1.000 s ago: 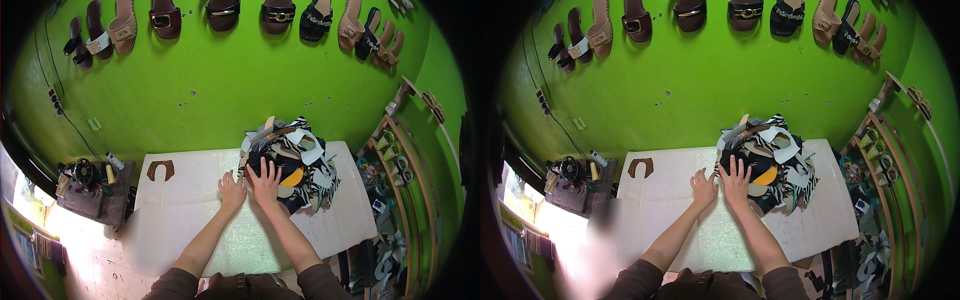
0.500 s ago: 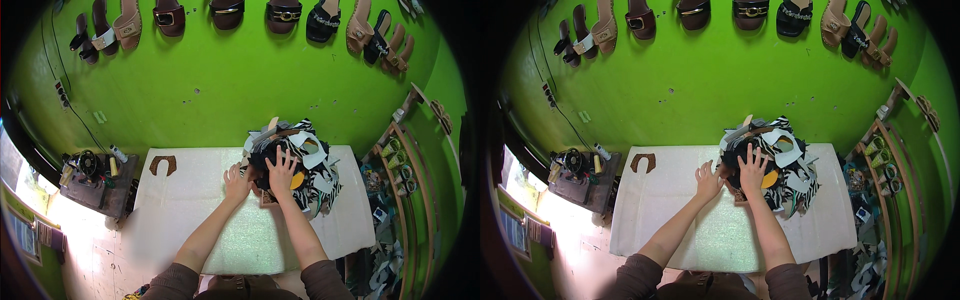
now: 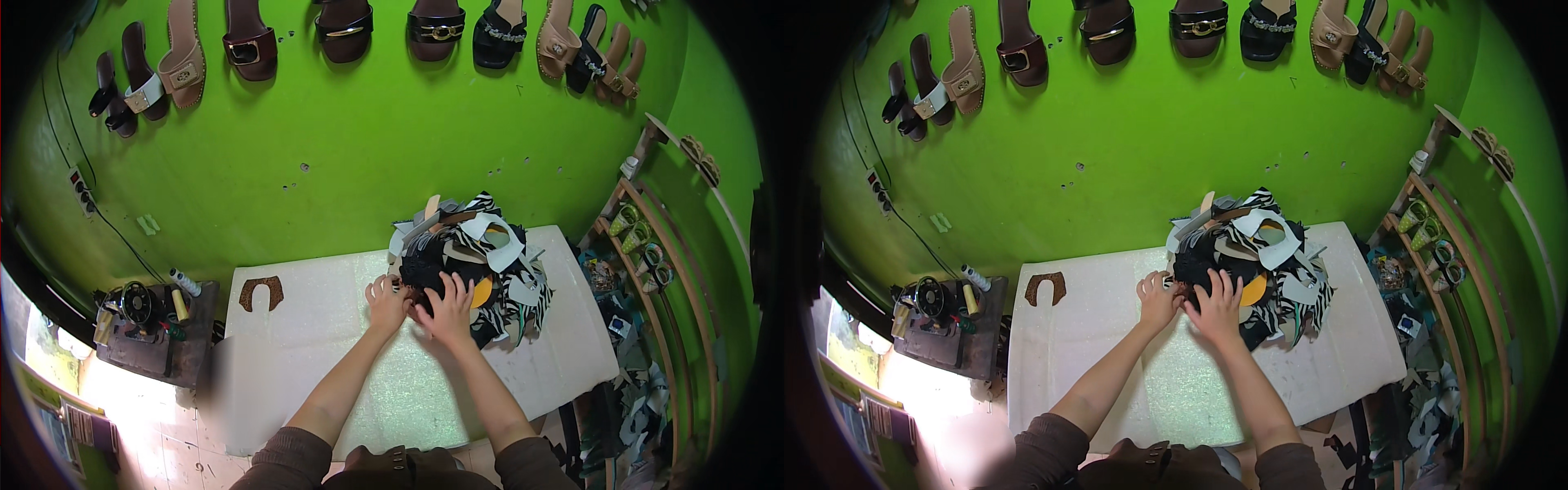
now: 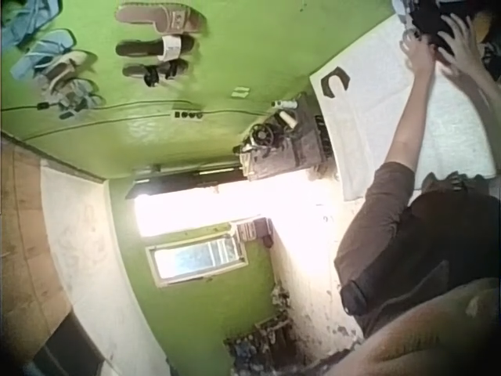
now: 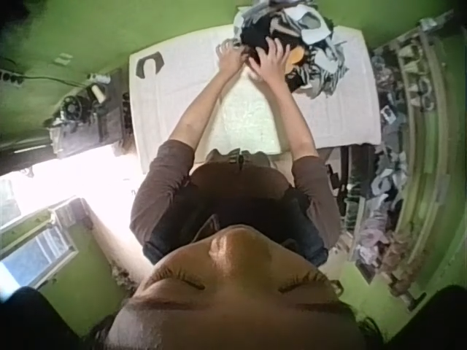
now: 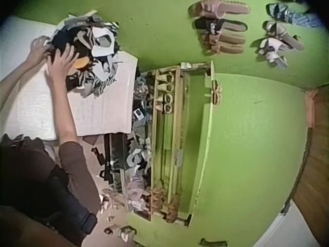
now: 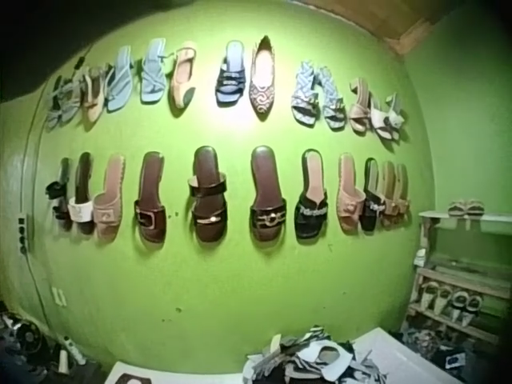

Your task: Sort and organize leather shoe upper components by pattern and color.

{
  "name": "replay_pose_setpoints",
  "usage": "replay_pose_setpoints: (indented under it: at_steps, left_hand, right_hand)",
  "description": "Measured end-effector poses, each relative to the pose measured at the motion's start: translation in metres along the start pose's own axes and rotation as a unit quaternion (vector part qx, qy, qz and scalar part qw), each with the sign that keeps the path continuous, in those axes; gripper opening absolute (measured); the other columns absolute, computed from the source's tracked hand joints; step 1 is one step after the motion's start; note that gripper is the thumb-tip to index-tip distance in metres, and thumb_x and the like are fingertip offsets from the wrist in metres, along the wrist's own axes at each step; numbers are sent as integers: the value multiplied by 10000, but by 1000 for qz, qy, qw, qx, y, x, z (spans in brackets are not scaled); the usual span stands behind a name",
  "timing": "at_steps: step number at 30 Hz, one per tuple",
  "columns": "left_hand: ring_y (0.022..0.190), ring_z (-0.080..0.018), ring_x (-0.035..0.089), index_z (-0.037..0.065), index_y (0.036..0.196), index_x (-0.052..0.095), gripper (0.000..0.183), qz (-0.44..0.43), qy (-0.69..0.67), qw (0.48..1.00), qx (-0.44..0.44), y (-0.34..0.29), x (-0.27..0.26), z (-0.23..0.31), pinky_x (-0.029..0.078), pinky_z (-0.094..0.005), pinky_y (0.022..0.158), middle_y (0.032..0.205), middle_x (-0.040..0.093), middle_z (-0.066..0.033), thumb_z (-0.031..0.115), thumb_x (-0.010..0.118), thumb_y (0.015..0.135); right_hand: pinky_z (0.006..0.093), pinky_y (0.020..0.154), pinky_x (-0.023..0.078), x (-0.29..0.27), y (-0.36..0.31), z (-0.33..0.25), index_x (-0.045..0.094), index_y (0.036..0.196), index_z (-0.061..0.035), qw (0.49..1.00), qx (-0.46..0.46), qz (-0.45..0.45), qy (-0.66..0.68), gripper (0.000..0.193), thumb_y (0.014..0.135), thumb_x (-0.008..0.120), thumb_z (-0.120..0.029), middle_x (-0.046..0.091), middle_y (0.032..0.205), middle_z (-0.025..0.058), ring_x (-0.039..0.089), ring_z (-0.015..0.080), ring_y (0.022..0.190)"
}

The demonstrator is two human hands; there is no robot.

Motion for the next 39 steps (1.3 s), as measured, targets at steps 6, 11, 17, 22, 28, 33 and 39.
replay_pose_setpoints:
  at_steps: [6, 11, 17, 22, 28, 33, 39]
  left_hand:
    - [1193, -314, 325, 139, 901, 638, 195, 53, -25, 997, 51, -15, -12, 5, 208, -526, 973, 1194, 449, -109, 203, 653, 718]
    - [1172, -316, 345, 134, 857, 649, 148, 79, -25, 993, 82, -30, -27, 9, 203, -499, 955, 1176, 474, -84, 215, 647, 734]
    - [1167, -311, 348, 126, 838, 652, 140, 97, -24, 991, 87, -39, -37, 9, 200, -494, 954, 1168, 477, -79, 225, 648, 739]
    - [1169, -300, 352, 118, 875, 629, 185, 86, -13, 993, 79, -44, -49, 2, 217, -499, 959, 1155, 486, -91, 236, 654, 736]
    - [1168, -307, 347, 123, 816, 633, 170, 83, -15, 991, 105, -45, -65, -6, 196, -498, 952, 1153, 484, -77, 268, 666, 733]
    - [1172, -297, 344, 142, 917, 656, 247, 85, -101, 987, 92, -49, -81, 11, 202, -482, 956, 1190, 477, -84, 288, 675, 719]
    - [1159, -283, 361, 130, 849, 686, 177, 34, -92, 992, 81, -59, -78, -7, 212, -455, 959, 1175, 509, -43, 251, 668, 722]
  right_hand:
    - [581, 1034, 122, 7, -20, -18, 594, 1034, -50, 994, 99, -32, -41, 450, 704, 662, -348, 378, 1282, 163, 262, 344, 1258]
    - [573, 1032, 142, 7, -15, -17, 624, 945, -57, 993, 103, 6, -61, 279, 735, 642, -239, 384, 1270, 171, 275, 362, 1248]
    - [575, 1017, 170, -2, -22, -15, 663, 804, -88, 996, 74, 8, -43, 141, 732, 640, -206, 398, 1250, 179, 289, 392, 1215]
    - [548, 1004, 208, -22, -25, -17, 650, 770, -65, 996, 85, 7, 10, 126, 671, 675, -138, 427, 1205, 148, 302, 381, 1196]
    - [513, 989, 248, -43, -11, -27, 614, 709, -41, 995, 66, 42, 70, 144, 609, 696, -104, 464, 1129, 138, 351, 364, 1150]
    - [491, 979, 265, -54, 2, -38, 605, 711, -42, 995, 40, 19, 92, 159, 601, 703, -100, 471, 1093, 127, 361, 350, 1140]
    - [513, 982, 254, -52, 6, -46, 582, 704, -46, 994, -14, -16, 111, 181, 603, 712, -119, 466, 1056, 120, 367, 338, 1132]
Point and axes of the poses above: each hand's wrist, its own y-axis towards the middle knuckle, its own x-axis out of the palm, z = x × y, the point moved 2 cm from there along y, towards the middle knuckle
